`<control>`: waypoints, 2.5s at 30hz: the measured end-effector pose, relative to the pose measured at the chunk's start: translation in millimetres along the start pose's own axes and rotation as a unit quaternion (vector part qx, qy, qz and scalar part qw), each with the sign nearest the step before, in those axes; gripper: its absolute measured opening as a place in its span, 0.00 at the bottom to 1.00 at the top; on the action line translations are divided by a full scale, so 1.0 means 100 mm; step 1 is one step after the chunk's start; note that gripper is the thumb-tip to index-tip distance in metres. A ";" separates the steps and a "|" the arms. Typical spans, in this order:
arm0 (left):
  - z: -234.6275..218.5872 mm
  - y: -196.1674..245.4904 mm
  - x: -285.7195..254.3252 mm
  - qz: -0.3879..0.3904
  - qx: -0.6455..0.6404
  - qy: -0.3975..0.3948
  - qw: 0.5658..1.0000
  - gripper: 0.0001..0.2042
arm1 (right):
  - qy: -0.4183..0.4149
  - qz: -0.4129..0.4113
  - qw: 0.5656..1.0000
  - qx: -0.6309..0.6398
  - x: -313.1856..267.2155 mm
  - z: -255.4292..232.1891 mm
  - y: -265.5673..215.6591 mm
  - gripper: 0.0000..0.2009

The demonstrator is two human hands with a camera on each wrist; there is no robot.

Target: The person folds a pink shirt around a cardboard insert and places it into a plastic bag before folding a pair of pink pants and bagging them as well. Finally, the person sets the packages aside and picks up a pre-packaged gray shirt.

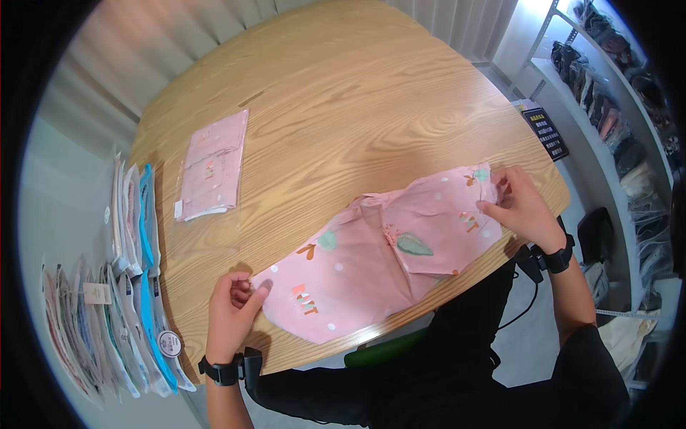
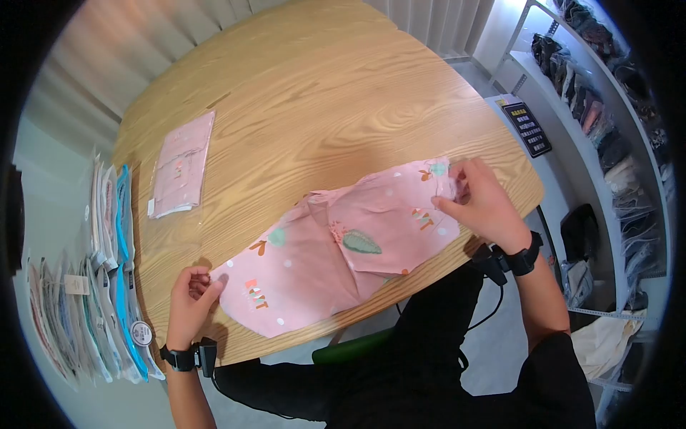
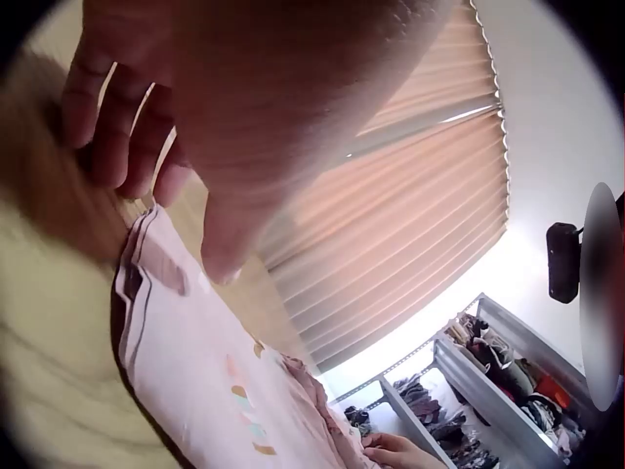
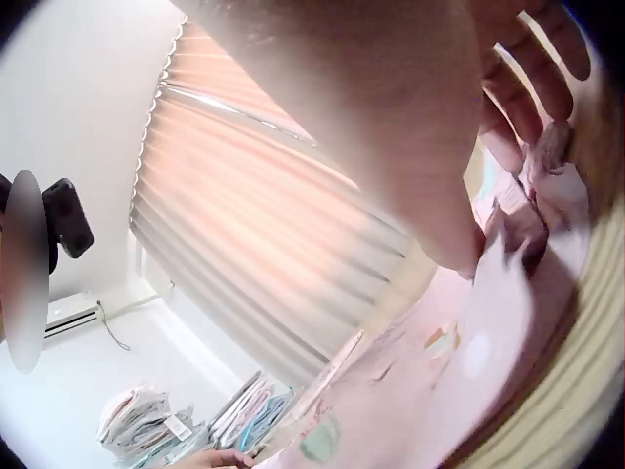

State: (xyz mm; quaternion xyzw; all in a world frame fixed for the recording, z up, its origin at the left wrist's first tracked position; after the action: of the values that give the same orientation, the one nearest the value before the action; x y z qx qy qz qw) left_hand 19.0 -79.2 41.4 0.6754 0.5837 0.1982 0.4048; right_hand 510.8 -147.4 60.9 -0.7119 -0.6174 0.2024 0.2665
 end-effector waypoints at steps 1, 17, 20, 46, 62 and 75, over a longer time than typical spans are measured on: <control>0.01 0.01 -0.01 -0.005 0.020 -0.001 1.000 0.18 | -0.034 0.038 0.999 -0.009 0.00 0.03 0.01 0.21; 0.10 -0.02 0.01 0.028 0.064 -0.016 0.997 0.10 | 0.001 0.046 0.998 0.038 0.10 0.05 0.24 0.10; 0.17 -0.01 -0.04 -0.054 -0.072 -0.042 0.995 0.07 | 0.000 0.045 0.995 0.092 0.13 0.07 0.26 0.08; 0.60 -0.06 -0.55 0.038 -0.623 -0.089 0.776 0.27 | -0.209 -0.109 0.945 0.226 0.00 0.56 -2.37 0.18; 0.64 0.09 -0.52 0.030 -0.243 0.058 0.968 0.23 | -0.182 0.014 0.976 0.123 -0.60 1.03 -1.13 0.25; 0.62 0.20 -0.58 -0.017 -0.222 0.123 0.967 0.23 | -0.168 0.044 0.953 0.247 -0.55 1.13 -1.02 0.22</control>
State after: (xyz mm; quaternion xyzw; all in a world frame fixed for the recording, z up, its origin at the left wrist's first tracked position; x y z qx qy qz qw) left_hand 63.9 -153.7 31.8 0.5287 0.5822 0.3974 0.4729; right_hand 353.7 -177.2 34.8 -0.6061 -0.5521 0.4766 0.3173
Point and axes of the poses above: each hand's wrist, its own x-axis towards the middle knuckle, its own z-axis out of the palm, y = z × x, the point moved 7 cm from there along x, towards the middle knuckle, and after that the axes turned 7 degrees about -y, right-handed, at the moved point
